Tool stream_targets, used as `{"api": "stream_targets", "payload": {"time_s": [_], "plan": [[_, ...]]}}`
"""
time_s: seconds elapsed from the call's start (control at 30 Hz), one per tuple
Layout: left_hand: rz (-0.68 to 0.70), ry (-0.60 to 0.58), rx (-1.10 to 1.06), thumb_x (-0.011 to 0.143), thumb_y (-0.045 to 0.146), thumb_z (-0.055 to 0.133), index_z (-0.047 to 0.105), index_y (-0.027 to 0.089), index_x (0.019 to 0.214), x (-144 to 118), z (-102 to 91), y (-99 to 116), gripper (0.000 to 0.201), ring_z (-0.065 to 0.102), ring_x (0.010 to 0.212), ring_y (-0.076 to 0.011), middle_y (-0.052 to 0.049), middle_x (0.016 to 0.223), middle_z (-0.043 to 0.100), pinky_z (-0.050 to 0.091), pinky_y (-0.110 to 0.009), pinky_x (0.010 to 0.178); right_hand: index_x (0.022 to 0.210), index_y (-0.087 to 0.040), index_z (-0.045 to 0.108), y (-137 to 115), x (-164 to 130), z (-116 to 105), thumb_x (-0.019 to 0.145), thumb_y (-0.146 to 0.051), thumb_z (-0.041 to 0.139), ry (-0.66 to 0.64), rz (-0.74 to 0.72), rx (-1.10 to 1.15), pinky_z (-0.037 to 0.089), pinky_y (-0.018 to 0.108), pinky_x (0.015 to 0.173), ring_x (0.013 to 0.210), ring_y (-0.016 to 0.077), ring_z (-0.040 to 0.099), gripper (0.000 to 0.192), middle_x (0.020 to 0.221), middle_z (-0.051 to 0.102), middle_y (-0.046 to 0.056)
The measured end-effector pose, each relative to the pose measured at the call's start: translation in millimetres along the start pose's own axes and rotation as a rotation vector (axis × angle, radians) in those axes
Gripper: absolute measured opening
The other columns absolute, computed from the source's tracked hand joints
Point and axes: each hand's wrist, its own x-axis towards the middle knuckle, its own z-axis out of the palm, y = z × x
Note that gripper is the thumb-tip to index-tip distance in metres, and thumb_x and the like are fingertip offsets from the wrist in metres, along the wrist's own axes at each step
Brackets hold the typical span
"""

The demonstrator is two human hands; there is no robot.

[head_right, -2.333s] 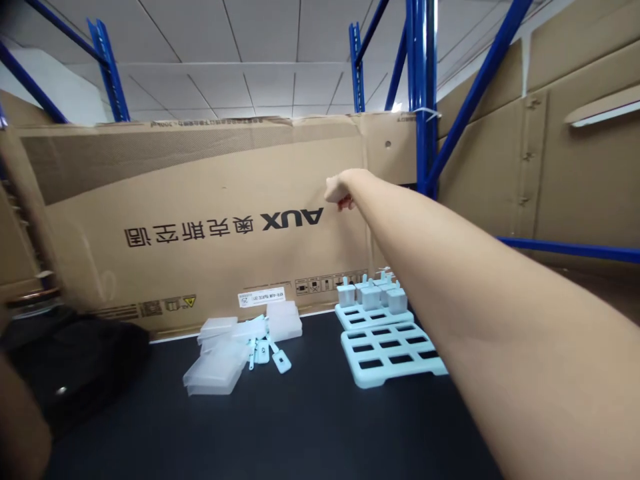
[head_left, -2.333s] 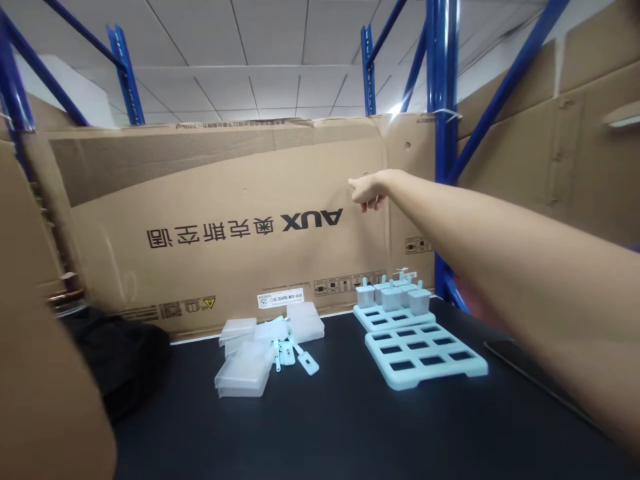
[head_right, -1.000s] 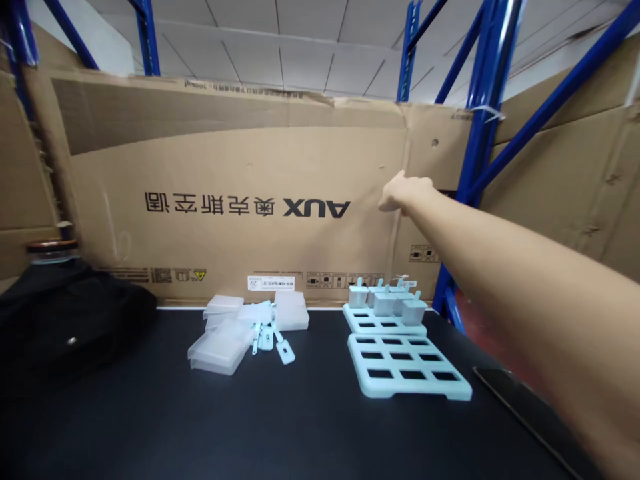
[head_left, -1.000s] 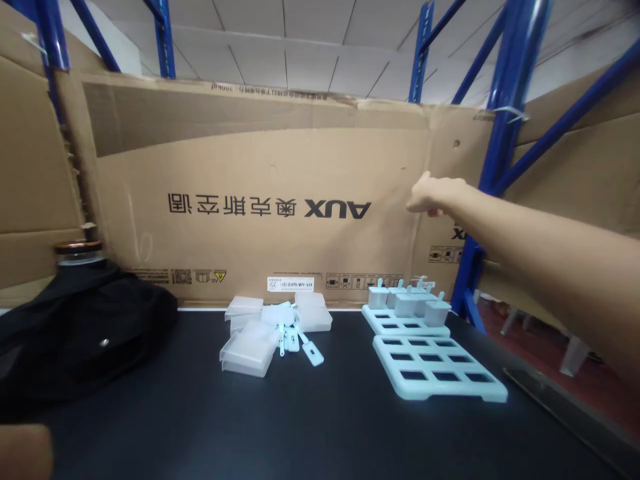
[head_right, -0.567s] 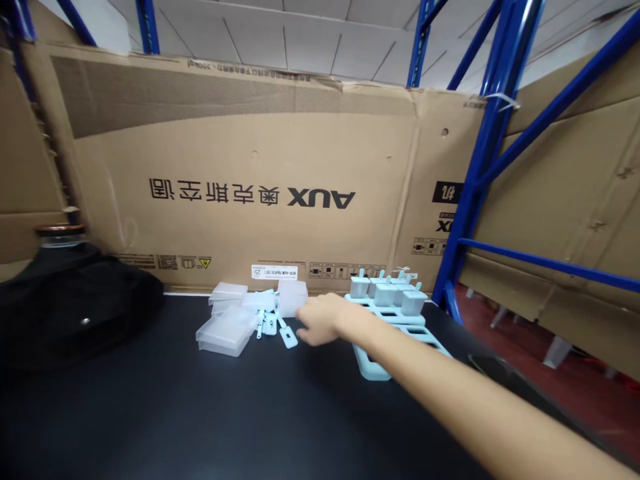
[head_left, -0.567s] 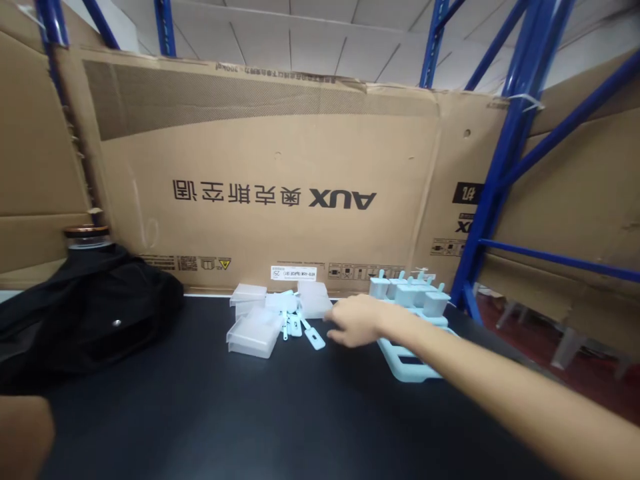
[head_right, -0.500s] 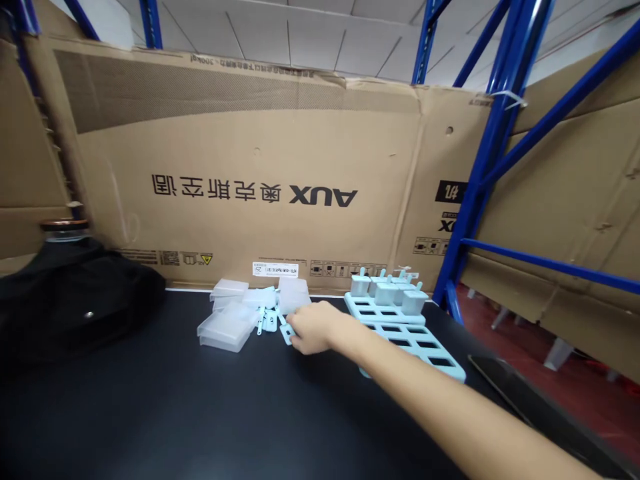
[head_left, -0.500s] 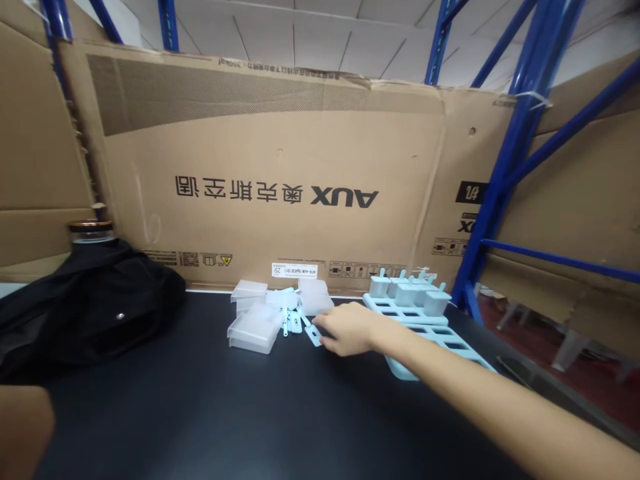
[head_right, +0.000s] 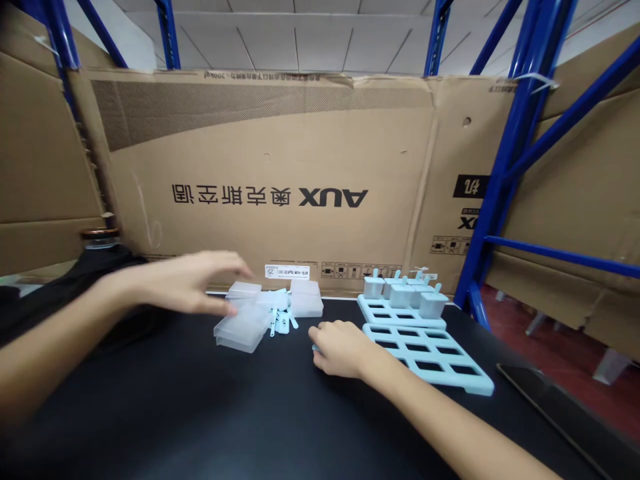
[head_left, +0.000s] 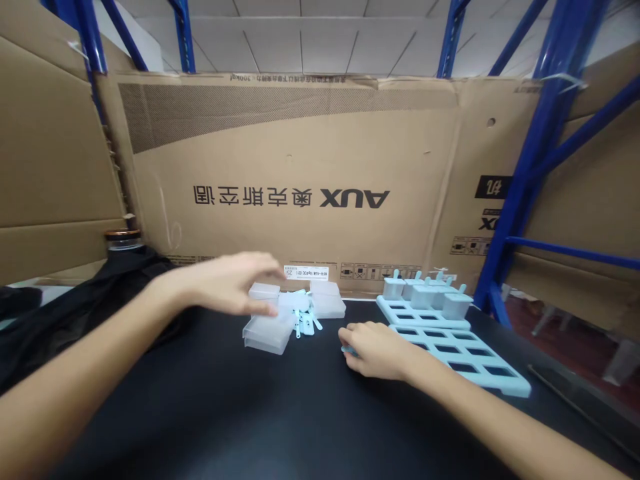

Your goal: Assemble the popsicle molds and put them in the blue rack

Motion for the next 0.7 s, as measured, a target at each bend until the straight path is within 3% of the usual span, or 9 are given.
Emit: {"api": "stream_targets", "payload": {"time_s": [0.07, 0.13, 0.23, 0.3, 0.43, 0.53, 0.63, 0.7], "plan": [[0.003, -0.158, -0.018, 0.071, 0.055, 0.078, 0.057, 0.026, 0.13, -0.2, 20.7, -5.8, 0.069, 0.059, 0.117, -0.0299, -0.009, 0.131, 0.059, 0.049, -0.041, 0.097, 0.094, -0.019, 0.06, -2.1, -3.9, 2.0, 0.088, -0.027, 0.043, 0.018, 0.015, 0.009, 0.042, 0.034, 0.066, 0.083, 0.0269, 0.067, 0.019, 0.095, 0.069, 0.01], [-0.037, -0.26, -0.02, 0.065, 0.052, 0.08, 0.057, 0.027, 0.13, 1.3, 45.4, -13.4, 0.073, 0.059, 0.116, -0.0325, -0.009, 0.132, 0.059, 0.049, -0.04, 0.093, 0.093, -0.02, 0.059, -3.5, -6.7, 4.3, 0.086, -0.024, 0.043, 0.045, 0.022, 0.028, 0.04, 0.032, 0.065, 0.082, 0.0259, 0.067, 0.017, 0.095, 0.069, 0.008], [-0.072, -0.286, 0.015, 0.065, 0.041, 0.078, 0.061, 0.028, 0.122, 4.2, 73.5, -23.4, 0.061, 0.063, 0.107, -0.0316, -0.008, 0.122, 0.064, 0.049, -0.038, 0.085, 0.092, -0.022, 0.057, -3.6, -9.3, 7.1, 0.085, -0.022, 0.046, 0.083, 0.02, 0.077, 0.037, 0.03, 0.063, 0.082, 0.0236, 0.066, 0.013, 0.095, 0.069, 0.006], [-0.077, -0.274, 0.03, 0.068, 0.037, 0.074, 0.06, 0.028, 0.12, 5.5, 81.3, -28.4, 0.054, 0.064, 0.101, -0.03, -0.007, 0.115, 0.066, 0.049, -0.036, 0.081, 0.089, -0.022, 0.056, -3.0, -10.1, 8.2, 0.086, -0.023, 0.048, 0.107, 0.017, 0.132, 0.037, 0.029, 0.063, 0.082, 0.0211, 0.064, 0.009, 0.094, 0.067, 0.004], [-0.045, -0.196, -0.019, 0.069, 0.037, 0.073, 0.058, 0.026, 0.118, 7.7, 77.7, -33.8, 0.052, 0.062, 0.1, -0.0277, -0.006, 0.113, 0.064, 0.047, -0.034, 0.082, 0.088, -0.022, 0.059, -3.4, -12.5, 11.1, 0.092, -0.03, 0.048, 0.144, 0.002, 0.249, 0.041, 0.028, 0.068, 0.085, 0.018, 0.062, 0.014, 0.094, 0.065, 0.004], [-0.011, -0.023, -0.118, 0.073, 0.05, 0.07, 0.06, 0.021, 0.107, 11.2, 73.3, -25.1, 0.045, 0.059, 0.101, -0.0266, -0.007, 0.109, 0.06, 0.046, -0.034, 0.083, 0.096, -0.024, 0.067, -2.1, -14.5, 10.8, 0.091, -0.039, 0.055, 0.11, -0.069, 0.341, 0.045, 0.029, 0.076, 0.096, 0.02, 0.062, 0.02, 0.102, 0.066, 0.005], [0.005, 0.164, -0.335, 0.077, 0.061, 0.067, 0.057, 0.019, 0.103, 17.5, 81.1, 4.3, 0.051, 0.057, 0.096, -0.0245, -0.007, 0.106, 0.059, 0.046, -0.033, 0.083, 0.119, -0.024, 0.065, 6.5, -9.2, -5.8, 0.091, -0.043, 0.055, 0.218, -0.085, 0.466, 0.047, 0.034, 0.086, 0.101, 0.0216, 0.061, 0.036, 0.108, 0.067, 0.007], [0.018, 0.199, -0.483, 0.078, 0.064, 0.066, 0.054, 0.02, 0.109, 23.9, 95.5, 32.4, 0.055, 0.056, 0.098, -0.0244, -0.006, 0.108, 0.059, 0.047, -0.035, 0.085, 0.14, -0.022, 0.051, 15.5, 1.6, -30.8, 0.095, -0.039, 0.044, 0.371, 0.009, 0.617, 0.049, 0.035, 0.085, 0.091, 0.0194, 0.063, 0.048, 0.104, 0.069, 0.007]]}}
